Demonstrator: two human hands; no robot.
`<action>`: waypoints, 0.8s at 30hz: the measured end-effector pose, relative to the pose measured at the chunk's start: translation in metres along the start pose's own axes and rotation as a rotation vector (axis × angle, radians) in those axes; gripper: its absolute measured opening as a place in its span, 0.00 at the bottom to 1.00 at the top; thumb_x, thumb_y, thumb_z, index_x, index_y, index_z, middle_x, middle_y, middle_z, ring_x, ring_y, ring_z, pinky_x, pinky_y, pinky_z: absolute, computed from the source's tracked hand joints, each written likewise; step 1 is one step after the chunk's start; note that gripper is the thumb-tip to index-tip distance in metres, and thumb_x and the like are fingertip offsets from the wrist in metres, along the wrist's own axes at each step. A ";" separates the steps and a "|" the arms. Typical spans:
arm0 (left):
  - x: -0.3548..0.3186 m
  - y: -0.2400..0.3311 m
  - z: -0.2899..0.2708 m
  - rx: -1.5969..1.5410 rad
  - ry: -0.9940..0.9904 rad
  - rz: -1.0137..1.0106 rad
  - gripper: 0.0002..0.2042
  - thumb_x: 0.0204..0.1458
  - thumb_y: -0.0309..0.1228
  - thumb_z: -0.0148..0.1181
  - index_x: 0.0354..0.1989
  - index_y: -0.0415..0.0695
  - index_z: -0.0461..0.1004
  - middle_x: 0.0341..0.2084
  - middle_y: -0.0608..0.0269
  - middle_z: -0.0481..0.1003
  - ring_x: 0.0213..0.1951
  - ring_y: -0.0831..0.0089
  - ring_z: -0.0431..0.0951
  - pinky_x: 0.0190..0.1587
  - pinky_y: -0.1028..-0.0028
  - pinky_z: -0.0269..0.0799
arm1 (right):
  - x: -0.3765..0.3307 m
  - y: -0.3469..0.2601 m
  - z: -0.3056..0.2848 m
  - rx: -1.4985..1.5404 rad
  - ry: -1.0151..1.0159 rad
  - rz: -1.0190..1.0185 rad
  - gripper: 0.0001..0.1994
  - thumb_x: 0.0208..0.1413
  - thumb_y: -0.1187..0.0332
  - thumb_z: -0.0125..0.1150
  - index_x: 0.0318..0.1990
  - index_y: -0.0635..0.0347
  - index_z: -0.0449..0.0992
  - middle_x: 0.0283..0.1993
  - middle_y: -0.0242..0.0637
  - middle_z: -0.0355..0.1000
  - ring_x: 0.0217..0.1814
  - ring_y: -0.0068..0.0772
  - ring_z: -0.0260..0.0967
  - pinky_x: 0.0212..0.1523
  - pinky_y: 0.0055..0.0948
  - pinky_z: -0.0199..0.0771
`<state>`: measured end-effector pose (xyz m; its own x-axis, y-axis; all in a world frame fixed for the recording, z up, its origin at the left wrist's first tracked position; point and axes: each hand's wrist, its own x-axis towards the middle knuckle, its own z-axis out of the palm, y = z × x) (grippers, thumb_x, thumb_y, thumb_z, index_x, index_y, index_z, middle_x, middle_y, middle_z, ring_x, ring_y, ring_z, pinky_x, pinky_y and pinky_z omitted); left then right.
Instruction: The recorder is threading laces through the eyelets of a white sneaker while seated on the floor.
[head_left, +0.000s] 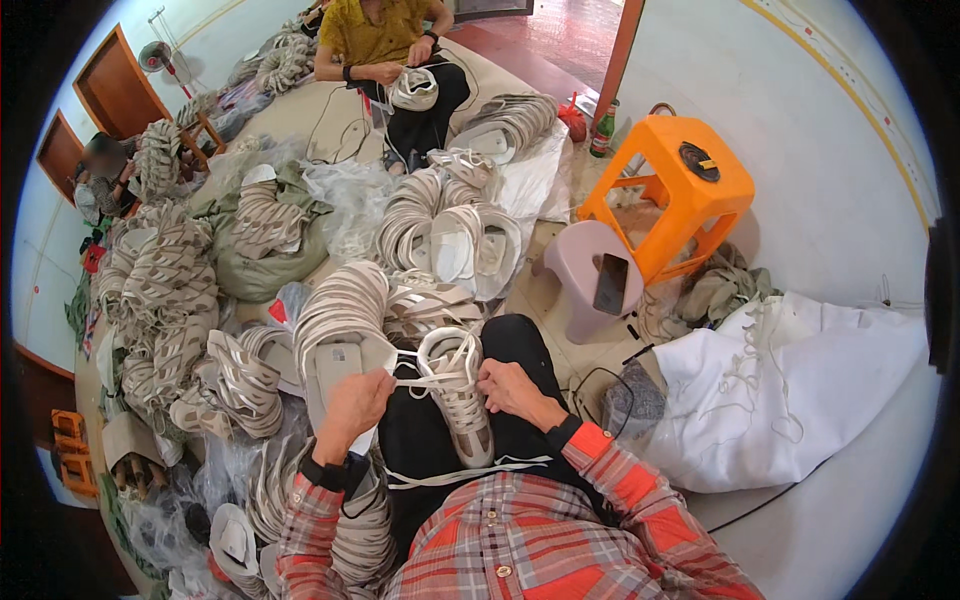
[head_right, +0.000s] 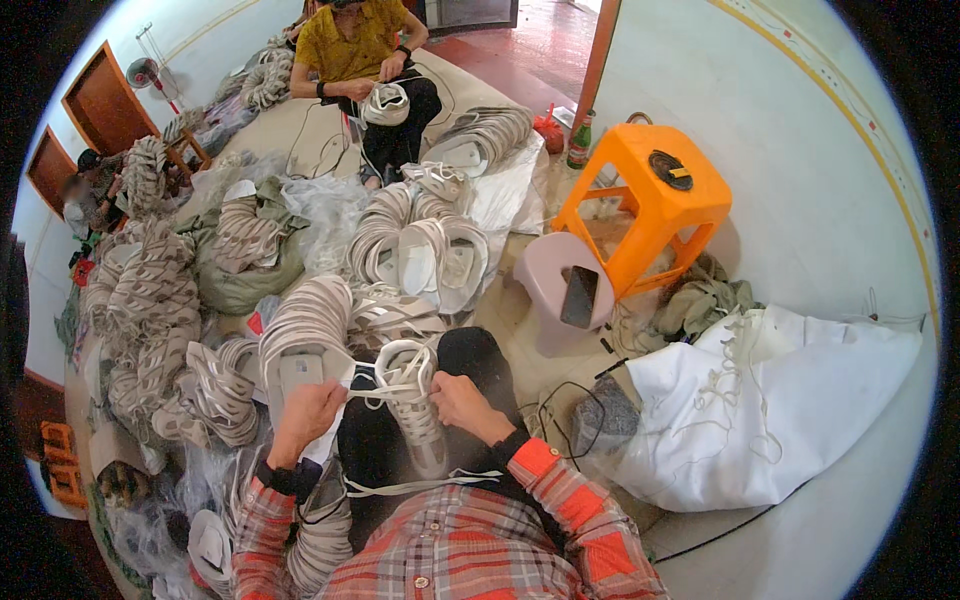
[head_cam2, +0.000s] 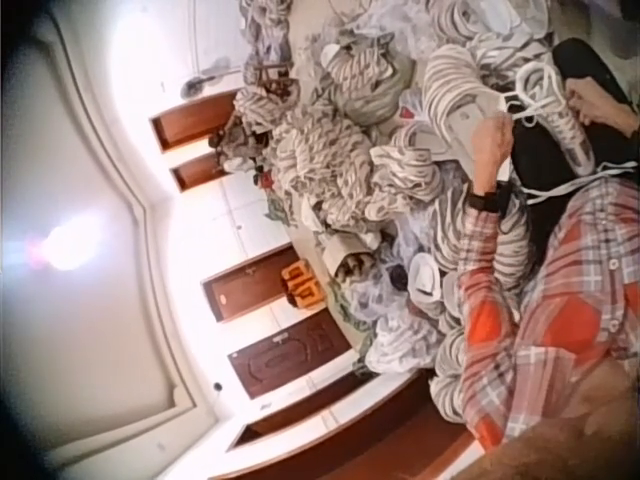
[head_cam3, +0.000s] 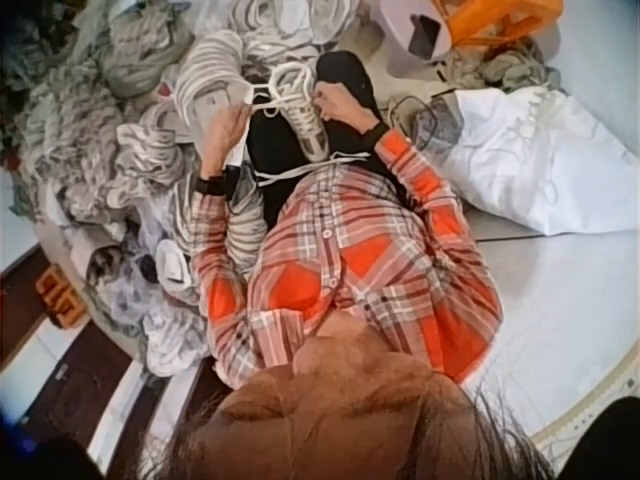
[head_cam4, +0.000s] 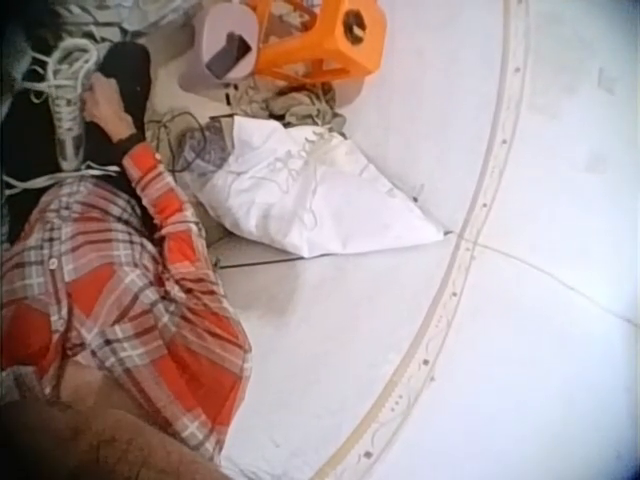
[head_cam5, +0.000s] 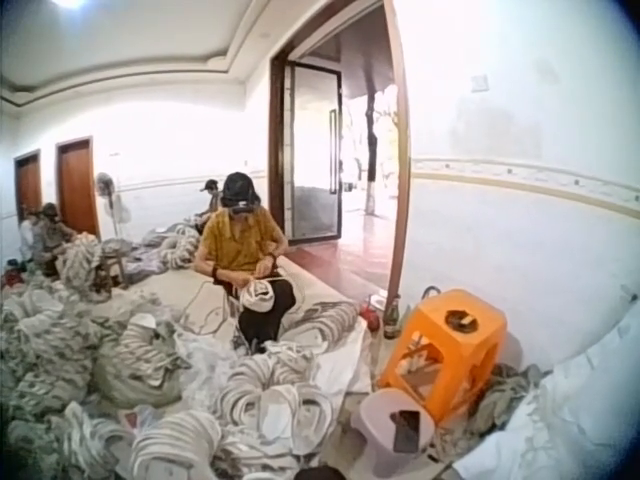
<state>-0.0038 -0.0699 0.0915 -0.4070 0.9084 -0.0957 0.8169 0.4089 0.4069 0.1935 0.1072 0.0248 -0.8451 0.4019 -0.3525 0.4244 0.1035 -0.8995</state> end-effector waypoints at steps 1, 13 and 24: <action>0.000 0.001 0.001 0.114 0.056 -0.031 0.13 0.51 0.38 0.50 0.26 0.41 0.74 0.16 0.54 0.72 0.22 0.55 0.73 0.27 0.63 0.67 | 0.000 0.001 0.001 0.037 0.008 -0.004 0.07 0.52 0.73 0.54 0.32 0.69 0.66 0.24 0.41 0.69 0.21 0.27 0.71 0.20 0.24 0.72; -0.089 -0.024 -0.104 -0.232 -0.155 0.010 0.05 0.47 0.26 0.54 0.31 0.40 0.73 0.24 0.53 0.72 0.28 0.55 0.73 0.30 0.68 0.68 | 0.004 -0.029 0.009 -0.297 -0.064 -0.407 0.07 0.52 0.70 0.51 0.38 0.61 0.68 0.24 0.47 0.69 0.25 0.43 0.70 0.27 0.37 0.68; -0.246 -0.147 -0.109 0.736 0.347 -0.407 0.06 0.45 0.27 0.51 0.23 0.44 0.75 0.21 0.56 0.69 0.26 0.60 0.72 0.27 0.64 0.65 | 0.016 -0.045 0.018 -0.548 -0.459 -0.623 0.11 0.50 0.62 0.53 0.27 0.62 0.73 0.21 0.46 0.68 0.25 0.47 0.68 0.28 0.38 0.66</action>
<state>-0.0689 -0.3630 0.1544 -0.7240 0.6529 0.2227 0.5890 0.7531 -0.2932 0.1548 0.0931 0.0550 -0.9667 -0.2549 -0.0217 -0.1514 0.6384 -0.7547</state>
